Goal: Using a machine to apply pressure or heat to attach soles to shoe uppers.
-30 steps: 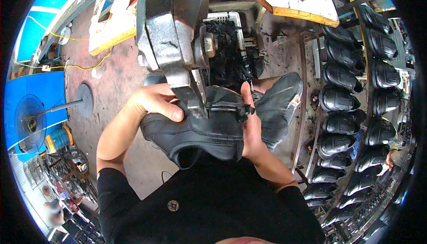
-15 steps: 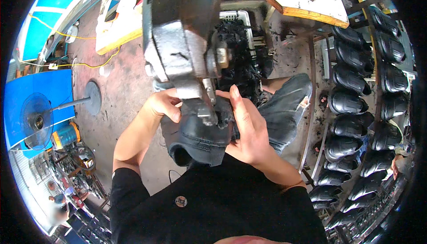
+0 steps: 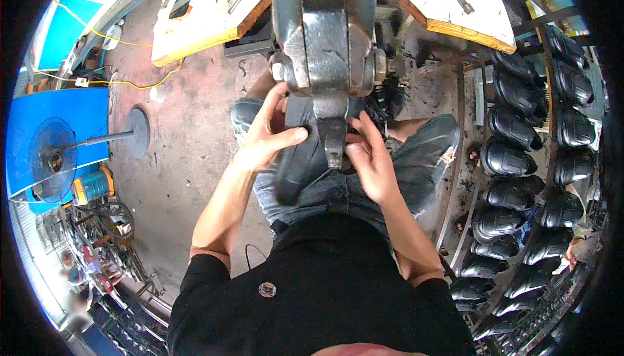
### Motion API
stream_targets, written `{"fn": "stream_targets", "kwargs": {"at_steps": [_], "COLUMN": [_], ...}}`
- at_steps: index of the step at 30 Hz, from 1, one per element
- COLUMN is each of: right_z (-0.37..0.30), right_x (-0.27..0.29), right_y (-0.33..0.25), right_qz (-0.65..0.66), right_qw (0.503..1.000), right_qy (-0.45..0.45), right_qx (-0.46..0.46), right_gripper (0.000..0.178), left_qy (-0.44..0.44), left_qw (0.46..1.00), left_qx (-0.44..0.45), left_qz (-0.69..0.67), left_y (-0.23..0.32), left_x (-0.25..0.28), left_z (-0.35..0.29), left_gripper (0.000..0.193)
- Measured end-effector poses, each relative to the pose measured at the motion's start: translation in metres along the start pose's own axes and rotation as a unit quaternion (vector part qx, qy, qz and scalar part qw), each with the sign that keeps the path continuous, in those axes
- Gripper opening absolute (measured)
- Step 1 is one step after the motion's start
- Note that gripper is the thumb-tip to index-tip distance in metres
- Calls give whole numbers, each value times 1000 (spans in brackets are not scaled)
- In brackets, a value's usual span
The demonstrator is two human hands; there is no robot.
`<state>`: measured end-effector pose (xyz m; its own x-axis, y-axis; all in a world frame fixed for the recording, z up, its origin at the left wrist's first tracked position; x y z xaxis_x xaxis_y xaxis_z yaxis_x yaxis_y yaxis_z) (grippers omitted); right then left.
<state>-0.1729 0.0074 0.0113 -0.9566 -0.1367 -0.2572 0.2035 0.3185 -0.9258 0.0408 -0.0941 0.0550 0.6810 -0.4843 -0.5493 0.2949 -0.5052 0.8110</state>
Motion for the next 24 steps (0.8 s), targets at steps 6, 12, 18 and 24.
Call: {"fn": "stream_targets", "kwargs": {"at_steps": [6,12,18,24], "right_z": [-78,-127,-121,-107], "right_x": [40,86,143,123], "right_y": [23,10,-64,-132], "right_qz": [-43,-108,-74,-181], "right_qw": [983,962,951,940], "right_qy": [-29,129,216,157], "right_qx": [176,215,210,242], "right_gripper": [109,76,57,85], "left_qy": [105,199,-45,26], "left_qw": [986,957,987,974], "left_qx": [-102,-7,-82,-75], "left_qz": [-85,-210,-130,-210], "left_y": [-46,-64,-18,0], "left_x": [-26,-43,-99,-104], "left_z": [4,-10,-7,-10], "left_gripper": [115,70,71,67]}}
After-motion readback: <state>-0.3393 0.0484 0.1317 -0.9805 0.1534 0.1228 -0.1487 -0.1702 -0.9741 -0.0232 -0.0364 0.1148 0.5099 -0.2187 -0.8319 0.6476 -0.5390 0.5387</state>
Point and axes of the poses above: each hand's wrist, its own z-axis towards the middle knuckle, its own x-axis out of the back of the hand, y = z × x, the point moved 2 cm from there along z, towards the middle knuckle, and after that the axes turned 14 degrees about -y, right-handed, at the moved point
